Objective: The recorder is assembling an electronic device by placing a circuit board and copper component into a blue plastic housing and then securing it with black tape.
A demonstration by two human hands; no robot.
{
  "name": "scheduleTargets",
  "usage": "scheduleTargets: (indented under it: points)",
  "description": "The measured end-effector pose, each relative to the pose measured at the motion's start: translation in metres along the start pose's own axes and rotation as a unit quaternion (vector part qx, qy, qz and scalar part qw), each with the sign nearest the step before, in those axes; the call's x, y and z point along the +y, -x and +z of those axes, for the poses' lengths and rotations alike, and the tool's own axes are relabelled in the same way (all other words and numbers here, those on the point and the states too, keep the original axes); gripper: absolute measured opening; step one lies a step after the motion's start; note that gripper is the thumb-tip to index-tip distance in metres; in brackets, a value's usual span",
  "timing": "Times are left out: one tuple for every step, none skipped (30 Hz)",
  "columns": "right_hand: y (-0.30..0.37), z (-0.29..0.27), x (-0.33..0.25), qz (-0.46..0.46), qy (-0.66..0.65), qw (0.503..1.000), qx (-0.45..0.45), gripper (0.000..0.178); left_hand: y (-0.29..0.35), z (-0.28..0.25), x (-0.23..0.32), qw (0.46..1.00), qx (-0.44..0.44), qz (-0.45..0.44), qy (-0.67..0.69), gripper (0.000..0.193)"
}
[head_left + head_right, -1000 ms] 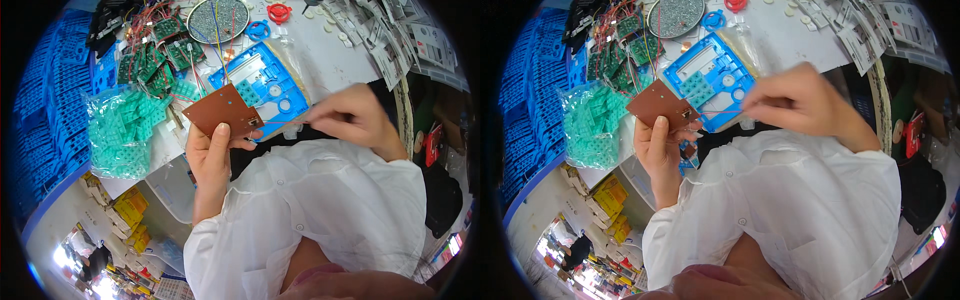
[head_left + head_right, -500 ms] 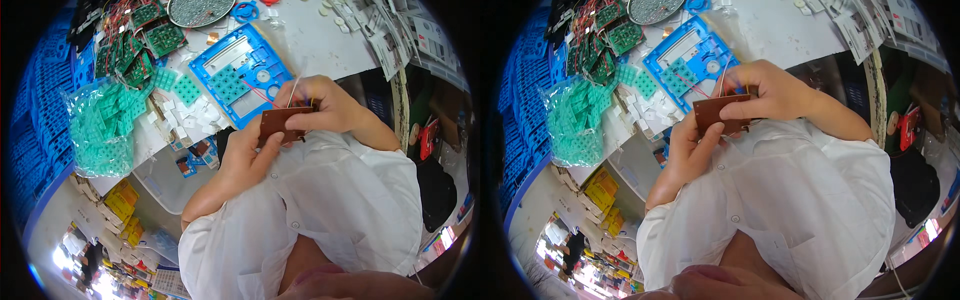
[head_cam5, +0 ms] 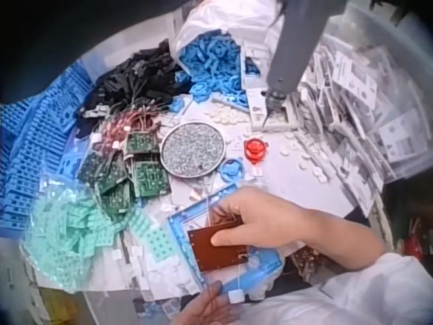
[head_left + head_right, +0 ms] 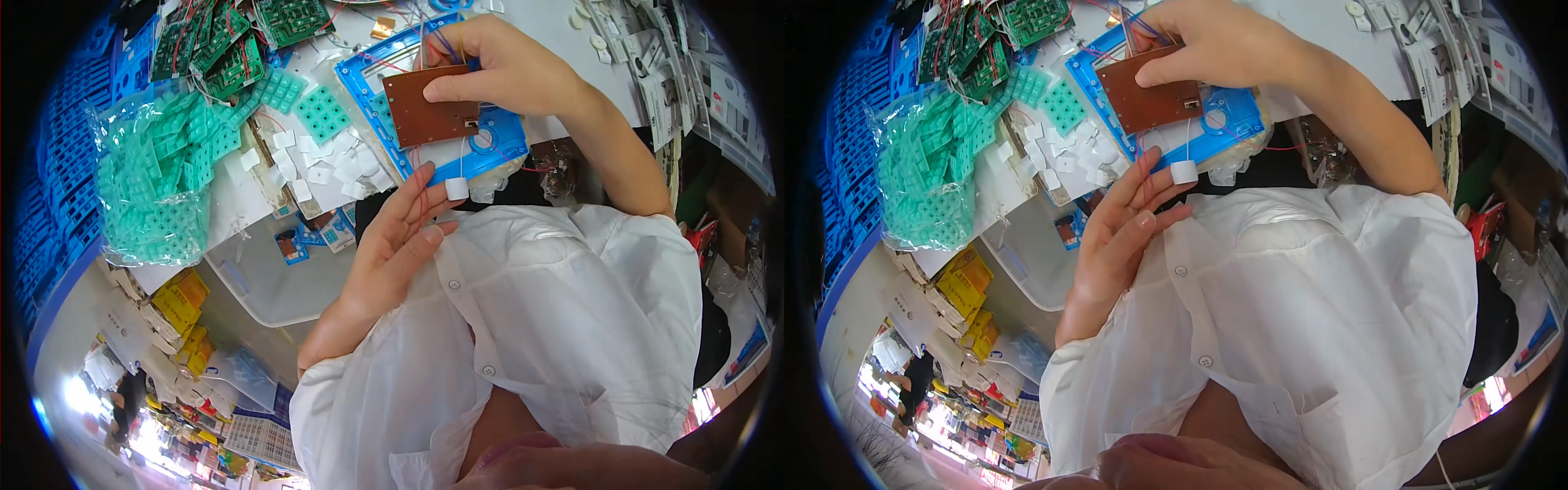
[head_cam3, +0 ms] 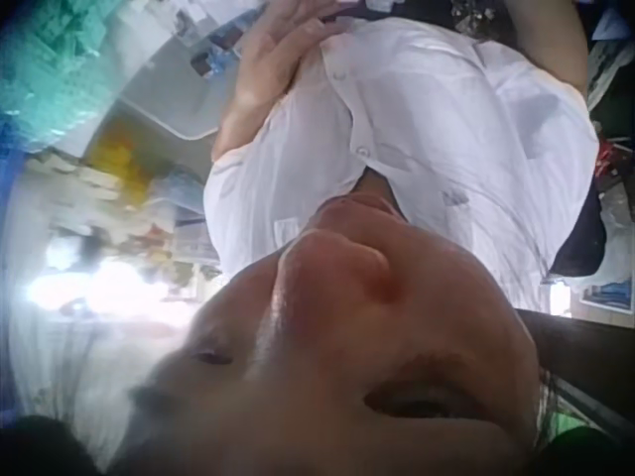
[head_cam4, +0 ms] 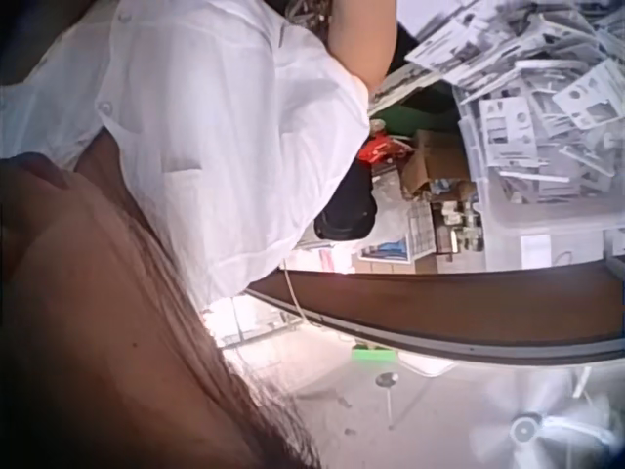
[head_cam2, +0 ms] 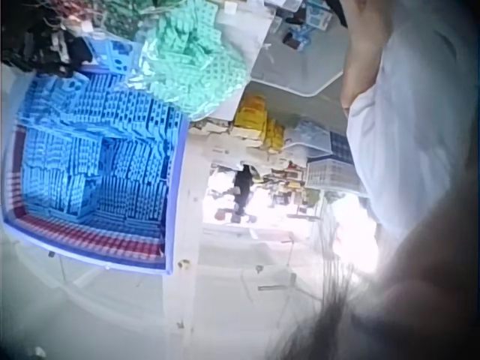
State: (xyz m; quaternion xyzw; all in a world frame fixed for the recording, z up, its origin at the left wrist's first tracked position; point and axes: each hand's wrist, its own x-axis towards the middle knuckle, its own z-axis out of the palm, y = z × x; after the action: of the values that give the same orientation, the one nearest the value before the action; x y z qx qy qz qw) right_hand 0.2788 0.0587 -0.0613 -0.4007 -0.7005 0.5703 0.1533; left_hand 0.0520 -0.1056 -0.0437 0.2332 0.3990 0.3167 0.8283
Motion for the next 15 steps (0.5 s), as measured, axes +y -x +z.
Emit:
scheduleTargets:
  points:
    - [-0.003,0.005,0.000,-0.030,0.026,0.999,0.022,0.020,-0.002,-0.003,-0.002,1.000,-0.006,-0.006,0.023,0.076]
    - [-0.005,0.007,-0.001,-0.024,0.023,0.999,0.015,0.020,-0.003,-0.005,-0.004,0.999,-0.013,-0.012,0.046,0.075]
    - [-0.007,0.008,-0.002,-0.019,0.020,1.000,0.008,0.020,-0.004,-0.008,-0.004,0.998,-0.023,-0.016,0.054,0.072]
    - [-0.009,0.009,-0.003,-0.012,0.018,1.000,0.001,0.021,-0.004,-0.011,-0.005,0.997,-0.033,-0.019,0.063,0.069]
    - [-0.010,0.010,-0.004,-0.009,0.046,0.999,-0.005,0.020,-0.004,-0.013,-0.006,0.996,-0.043,-0.022,0.072,0.067]
    - [-0.012,0.011,-0.007,-0.005,0.075,0.997,-0.011,0.019,-0.004,-0.014,-0.006,0.996,-0.042,-0.029,0.078,0.066]
    - [-0.013,0.011,-0.008,-0.002,0.104,0.994,-0.016,0.018,-0.004,-0.014,-0.007,0.995,-0.041,-0.036,0.084,0.065]
    - [-0.015,0.011,-0.009,0.008,0.116,0.993,-0.030,0.019,-0.003,-0.014,-0.006,0.994,-0.040,-0.042,0.089,0.064]
    - [-0.017,0.012,-0.010,0.017,0.128,0.991,-0.043,0.021,-0.003,-0.013,-0.004,0.996,-0.037,-0.043,0.067,0.064]
    - [-0.018,0.011,-0.012,0.027,0.139,0.988,-0.055,0.023,-0.003,-0.011,-0.002,0.997,-0.033,-0.044,0.045,0.063]
    - [-0.018,0.007,-0.021,-0.005,0.168,0.984,-0.062,0.024,-0.002,-0.011,-0.002,0.998,-0.031,-0.046,0.024,0.063]
    - [-0.017,0.001,-0.035,-0.039,0.195,0.978,-0.069,0.026,-0.002,-0.012,-0.003,0.998,-0.039,-0.046,0.002,0.062]
    - [-0.019,0.001,-0.037,-0.051,0.203,0.975,-0.070,0.026,-0.002,-0.014,-0.004,0.998,-0.046,-0.046,-0.020,0.061]
    - [-0.019,0.000,-0.039,-0.061,0.211,0.973,-0.069,0.026,-0.002,-0.015,-0.005,0.996,-0.056,-0.046,-0.042,0.060]
    - [-0.024,0.003,-0.031,-0.050,0.200,0.976,-0.063,0.026,-0.001,-0.015,-0.007,0.996,-0.058,-0.037,-0.060,0.061]
